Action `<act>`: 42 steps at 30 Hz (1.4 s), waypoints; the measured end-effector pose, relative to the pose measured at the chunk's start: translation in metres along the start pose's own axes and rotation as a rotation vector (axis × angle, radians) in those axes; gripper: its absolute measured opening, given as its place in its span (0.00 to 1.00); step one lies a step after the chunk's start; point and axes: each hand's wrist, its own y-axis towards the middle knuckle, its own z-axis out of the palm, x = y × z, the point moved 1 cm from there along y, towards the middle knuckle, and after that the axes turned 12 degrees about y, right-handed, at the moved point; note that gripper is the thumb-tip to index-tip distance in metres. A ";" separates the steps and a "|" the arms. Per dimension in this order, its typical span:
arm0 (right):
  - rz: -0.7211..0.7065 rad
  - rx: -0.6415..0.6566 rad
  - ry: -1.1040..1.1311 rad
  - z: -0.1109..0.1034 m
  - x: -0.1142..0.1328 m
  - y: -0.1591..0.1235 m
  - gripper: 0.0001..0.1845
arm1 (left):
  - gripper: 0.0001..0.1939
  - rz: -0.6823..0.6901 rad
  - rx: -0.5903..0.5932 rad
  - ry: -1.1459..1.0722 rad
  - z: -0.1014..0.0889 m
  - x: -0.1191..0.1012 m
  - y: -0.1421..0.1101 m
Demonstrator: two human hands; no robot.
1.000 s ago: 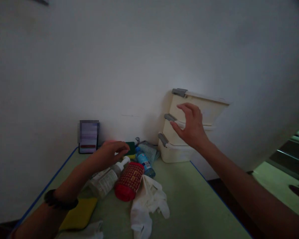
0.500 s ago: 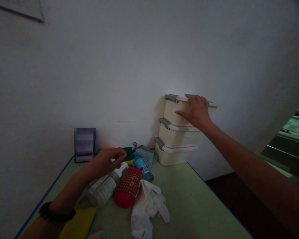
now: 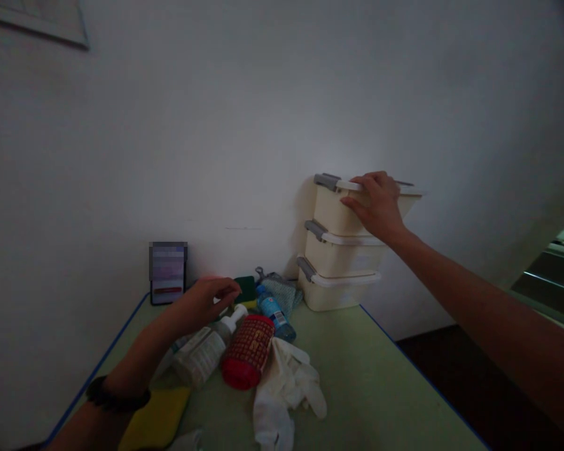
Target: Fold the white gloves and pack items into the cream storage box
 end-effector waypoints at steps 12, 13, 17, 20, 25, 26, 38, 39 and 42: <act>-0.471 -0.122 -0.008 -0.011 0.063 -0.010 0.12 | 0.13 -0.035 -0.029 -0.053 0.004 0.004 0.001; -0.501 -0.145 -0.007 -0.013 0.069 -0.012 0.12 | 0.13 -0.045 -0.040 -0.068 0.003 0.004 0.001; -0.547 -0.135 0.011 -0.021 0.097 -0.015 0.12 | 0.14 -0.114 -0.090 -0.183 -0.002 -0.004 -0.002; -0.559 -0.134 0.058 -0.027 0.119 -0.020 0.13 | 0.15 -0.107 -0.151 -0.396 -0.008 -0.017 -0.005; -0.533 -0.070 0.191 -0.029 0.154 -0.044 0.10 | 0.31 -0.101 -0.345 -0.988 -0.023 -0.044 -0.009; -0.528 -0.050 0.219 -0.028 0.160 -0.050 0.10 | 0.35 -0.127 -0.368 -1.089 -0.025 -0.048 -0.010; -0.484 -0.020 0.397 0.001 0.208 -0.077 0.08 | 0.14 -0.505 -0.651 -1.008 -0.047 -0.061 -0.016; -0.449 0.002 0.395 0.002 0.211 -0.076 0.08 | 0.12 -0.524 -0.645 -0.926 -0.050 -0.061 -0.017; -0.332 0.055 0.382 0.002 0.217 -0.076 0.09 | 0.11 -0.558 -0.652 -0.825 -0.052 -0.053 -0.016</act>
